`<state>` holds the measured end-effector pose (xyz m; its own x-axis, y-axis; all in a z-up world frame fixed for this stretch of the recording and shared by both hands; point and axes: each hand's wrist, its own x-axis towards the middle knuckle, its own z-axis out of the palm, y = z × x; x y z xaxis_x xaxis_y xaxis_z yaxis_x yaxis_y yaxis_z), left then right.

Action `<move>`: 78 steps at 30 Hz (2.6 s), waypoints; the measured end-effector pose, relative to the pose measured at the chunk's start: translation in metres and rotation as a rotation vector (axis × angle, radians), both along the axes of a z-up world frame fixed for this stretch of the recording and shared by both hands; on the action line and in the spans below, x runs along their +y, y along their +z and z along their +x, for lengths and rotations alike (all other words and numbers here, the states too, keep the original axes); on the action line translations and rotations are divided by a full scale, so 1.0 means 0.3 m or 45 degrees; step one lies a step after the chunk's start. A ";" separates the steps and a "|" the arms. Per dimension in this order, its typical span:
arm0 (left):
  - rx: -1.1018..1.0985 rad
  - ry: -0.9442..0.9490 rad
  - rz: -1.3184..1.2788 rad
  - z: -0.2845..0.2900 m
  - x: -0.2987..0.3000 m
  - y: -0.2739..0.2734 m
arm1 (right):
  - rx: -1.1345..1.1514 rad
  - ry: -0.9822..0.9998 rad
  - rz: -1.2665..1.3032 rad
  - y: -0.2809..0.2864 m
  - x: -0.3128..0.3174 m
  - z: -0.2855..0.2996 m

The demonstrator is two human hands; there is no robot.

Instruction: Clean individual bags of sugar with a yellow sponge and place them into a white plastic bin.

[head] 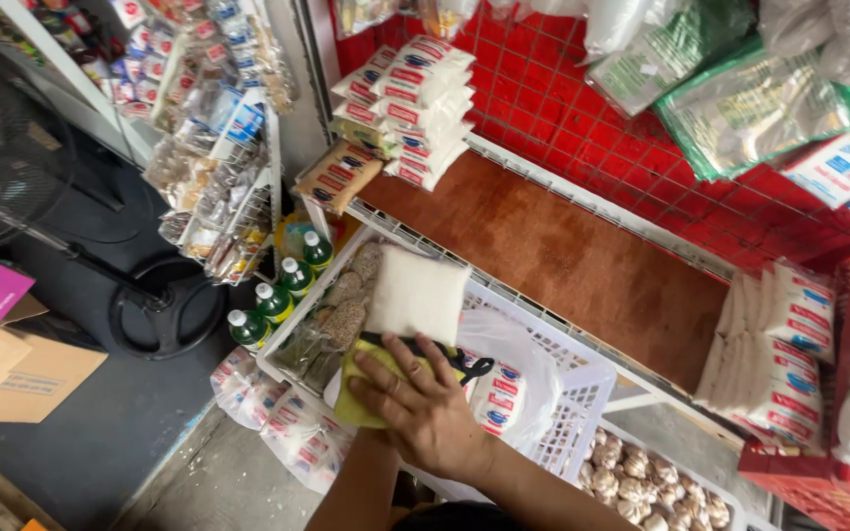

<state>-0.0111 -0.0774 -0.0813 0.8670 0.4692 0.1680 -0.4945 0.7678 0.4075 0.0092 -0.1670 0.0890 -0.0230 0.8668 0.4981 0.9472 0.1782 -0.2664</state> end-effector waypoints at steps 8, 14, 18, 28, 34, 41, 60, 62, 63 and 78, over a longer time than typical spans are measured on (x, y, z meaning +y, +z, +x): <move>0.066 -0.007 0.277 0.042 -0.020 -0.044 | 0.054 0.033 0.423 -0.414 -0.083 0.369; 0.108 0.042 0.509 0.060 -0.024 0.027 | 0.184 -0.720 0.110 -0.623 -0.148 0.684; 0.145 0.104 0.670 0.056 0.002 0.070 | 0.424 -1.348 -1.069 -0.255 -0.056 0.631; 0.186 0.272 1.121 0.097 0.126 0.311 | 1.991 -0.017 0.169 -0.082 0.056 0.310; 0.324 0.410 1.722 0.000 0.047 0.660 | 2.745 0.552 0.601 -0.243 0.018 0.378; 0.420 0.242 1.002 0.018 0.087 0.550 | 2.686 0.744 0.960 -0.281 0.027 0.336; 0.502 0.188 0.953 0.029 0.141 0.257 | 1.875 0.201 0.190 -0.537 -0.098 0.437; 0.574 0.130 0.887 0.039 0.130 0.235 | 1.931 0.124 0.156 -0.518 -0.101 0.421; 0.633 0.088 0.835 0.048 0.125 0.226 | 1.971 0.066 0.128 -0.506 -0.100 0.418; 1.849 -0.502 2.484 0.002 0.199 -0.324 | 1.475 -0.733 -0.717 -0.862 -0.154 0.396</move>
<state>-0.0107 -0.0178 -0.1784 0.7527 0.4455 -0.4847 0.6067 -0.7553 0.2478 0.1281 -0.2130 -0.1696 0.5755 0.7008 -0.4215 0.0477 -0.5433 -0.8382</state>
